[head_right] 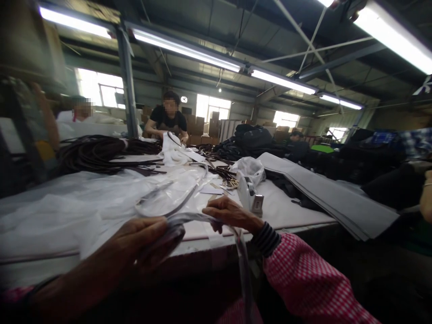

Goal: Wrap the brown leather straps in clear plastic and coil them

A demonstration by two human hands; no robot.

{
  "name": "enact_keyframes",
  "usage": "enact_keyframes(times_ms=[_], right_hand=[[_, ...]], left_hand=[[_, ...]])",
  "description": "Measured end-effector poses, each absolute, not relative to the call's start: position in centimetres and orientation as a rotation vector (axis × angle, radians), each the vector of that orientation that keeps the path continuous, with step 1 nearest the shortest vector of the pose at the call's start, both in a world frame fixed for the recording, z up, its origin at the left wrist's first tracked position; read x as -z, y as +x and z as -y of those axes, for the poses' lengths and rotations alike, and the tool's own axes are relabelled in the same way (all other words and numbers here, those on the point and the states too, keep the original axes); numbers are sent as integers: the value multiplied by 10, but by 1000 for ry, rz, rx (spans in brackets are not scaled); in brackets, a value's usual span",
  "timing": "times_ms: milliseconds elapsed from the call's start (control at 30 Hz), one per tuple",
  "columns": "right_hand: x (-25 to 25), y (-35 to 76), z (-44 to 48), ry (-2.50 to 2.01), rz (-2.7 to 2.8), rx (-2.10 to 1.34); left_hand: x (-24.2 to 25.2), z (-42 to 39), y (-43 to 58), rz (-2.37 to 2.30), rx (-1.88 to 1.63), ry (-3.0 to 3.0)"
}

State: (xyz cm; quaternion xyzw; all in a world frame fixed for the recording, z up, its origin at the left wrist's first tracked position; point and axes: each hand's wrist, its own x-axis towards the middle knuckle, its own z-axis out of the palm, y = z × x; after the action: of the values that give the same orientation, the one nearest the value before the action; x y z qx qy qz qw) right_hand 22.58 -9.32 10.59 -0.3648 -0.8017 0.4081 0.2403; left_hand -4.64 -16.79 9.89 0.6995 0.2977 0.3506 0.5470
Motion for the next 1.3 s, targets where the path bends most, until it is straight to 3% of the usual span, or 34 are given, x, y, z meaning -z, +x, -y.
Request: enact_keyframes(times_ms=[167,333,467,633,800,1000,1167,1300], right_hand=[[-108,189,110,-704,1838,-1066],[-124,144,126,-539,1666,-1064],[-115,122,116,-620,1579,-888],[-81,122,101,-699,1507,-1090],[-66,129,102,-662,1369,-1342],[-60,138,104,-662,1456,-1360],[-57,172,92,-721,1599,-1711],[-47,196,77,-746,1593,-1881]], left_hand=[[-158,157,-31,-491,-1136,1116],[-205,146,-12,-412,-1270,950],[-218,128,-5,-363,-1449,891],[-205,95,-10,-303,-1620,987],[-165,76,-7,-535,-1675,1587],[-122,67,-1,-832,-1728,2566],[-100,58,-8,-623,-1381,3254],[-88,56,-7,-455,-1063,3472]])
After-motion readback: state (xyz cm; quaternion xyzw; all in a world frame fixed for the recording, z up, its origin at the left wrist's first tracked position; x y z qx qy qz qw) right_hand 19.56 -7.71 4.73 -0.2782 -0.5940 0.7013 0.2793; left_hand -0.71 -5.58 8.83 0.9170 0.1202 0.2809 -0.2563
